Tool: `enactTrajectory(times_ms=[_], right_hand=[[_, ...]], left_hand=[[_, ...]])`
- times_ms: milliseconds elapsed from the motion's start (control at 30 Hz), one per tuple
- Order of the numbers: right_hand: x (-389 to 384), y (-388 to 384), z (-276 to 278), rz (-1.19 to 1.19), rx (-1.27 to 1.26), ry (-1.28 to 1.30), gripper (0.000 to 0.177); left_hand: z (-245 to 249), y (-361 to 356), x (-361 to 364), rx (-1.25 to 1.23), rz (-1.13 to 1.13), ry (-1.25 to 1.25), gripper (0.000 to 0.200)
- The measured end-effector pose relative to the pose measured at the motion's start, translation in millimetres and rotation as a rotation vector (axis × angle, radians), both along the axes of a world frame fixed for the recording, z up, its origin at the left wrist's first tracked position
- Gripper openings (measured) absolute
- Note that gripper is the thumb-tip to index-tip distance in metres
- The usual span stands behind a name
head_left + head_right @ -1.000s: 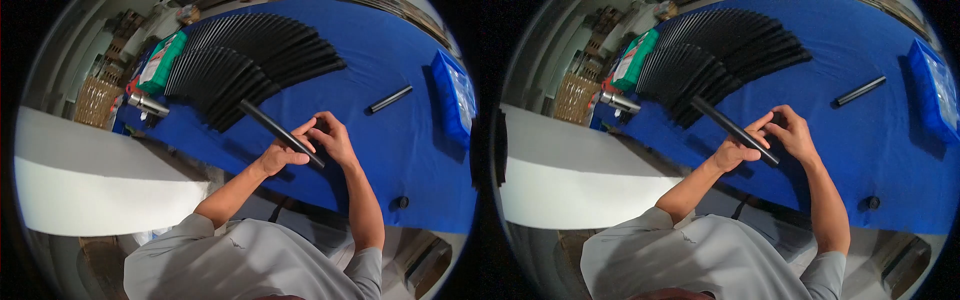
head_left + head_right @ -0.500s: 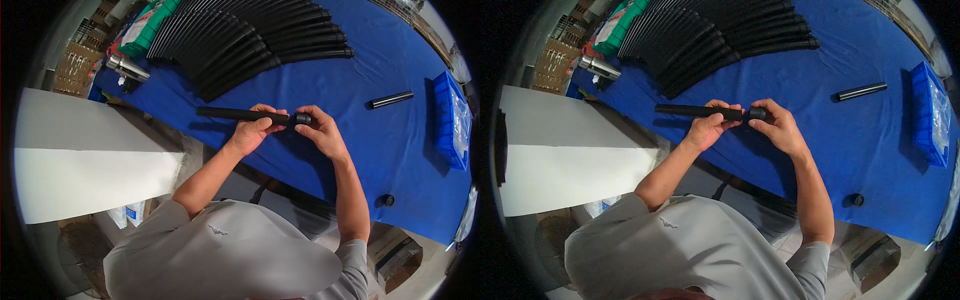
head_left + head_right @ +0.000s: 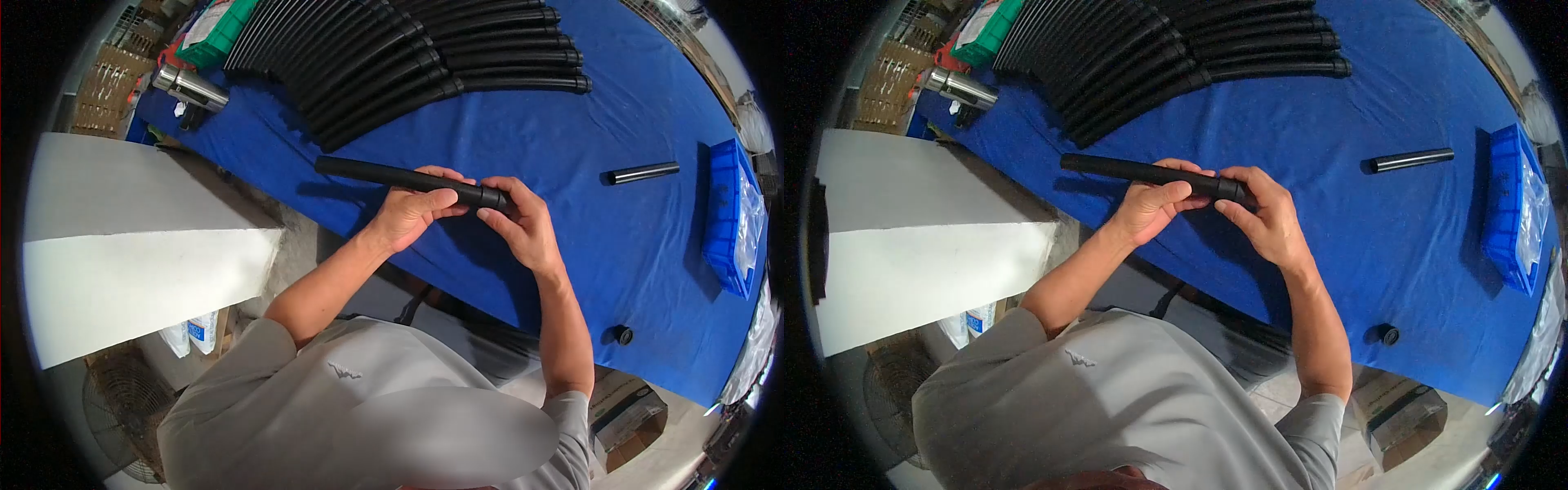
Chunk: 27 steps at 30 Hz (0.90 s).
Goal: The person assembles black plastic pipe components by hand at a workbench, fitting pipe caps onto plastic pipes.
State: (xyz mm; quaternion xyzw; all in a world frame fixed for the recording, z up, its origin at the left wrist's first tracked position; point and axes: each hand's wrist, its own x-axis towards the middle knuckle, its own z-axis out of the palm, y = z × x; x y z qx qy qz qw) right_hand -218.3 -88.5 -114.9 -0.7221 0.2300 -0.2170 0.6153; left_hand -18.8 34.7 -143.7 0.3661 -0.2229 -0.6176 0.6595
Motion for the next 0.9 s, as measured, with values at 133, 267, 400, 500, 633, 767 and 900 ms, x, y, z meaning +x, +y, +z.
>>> enactTrajectory(times_ms=[133,267,400,500,633,767,900], right_hand=[[2,2,6,0.000,-0.093,0.016,0.035],[4,5,2,-0.030,-0.251,-0.059,0.035],[6,8,7,-0.054,-0.350,-0.007,0.034],[9,10,6,-0.068,-0.342,-0.039,0.033],[11,12,8,-0.068,-0.370,-0.052,0.033],[9,12,4,-0.069,-0.406,-0.018,0.033],[8,13,4,-0.072,-0.386,-0.055,0.034]], left_hand=[[0,2,2,0.026,-0.009,0.034,0.027],[-1,2,-3,0.015,0.030,0.025,0.027],[0,3,-5,0.007,0.043,0.010,0.027],[-1,2,-5,0.011,0.043,0.026,0.027],[0,1,-5,0.009,0.059,0.060,0.025],[-2,2,-1,0.037,0.038,0.059,0.024],[0,0,-1,0.041,0.032,0.043,0.022]])
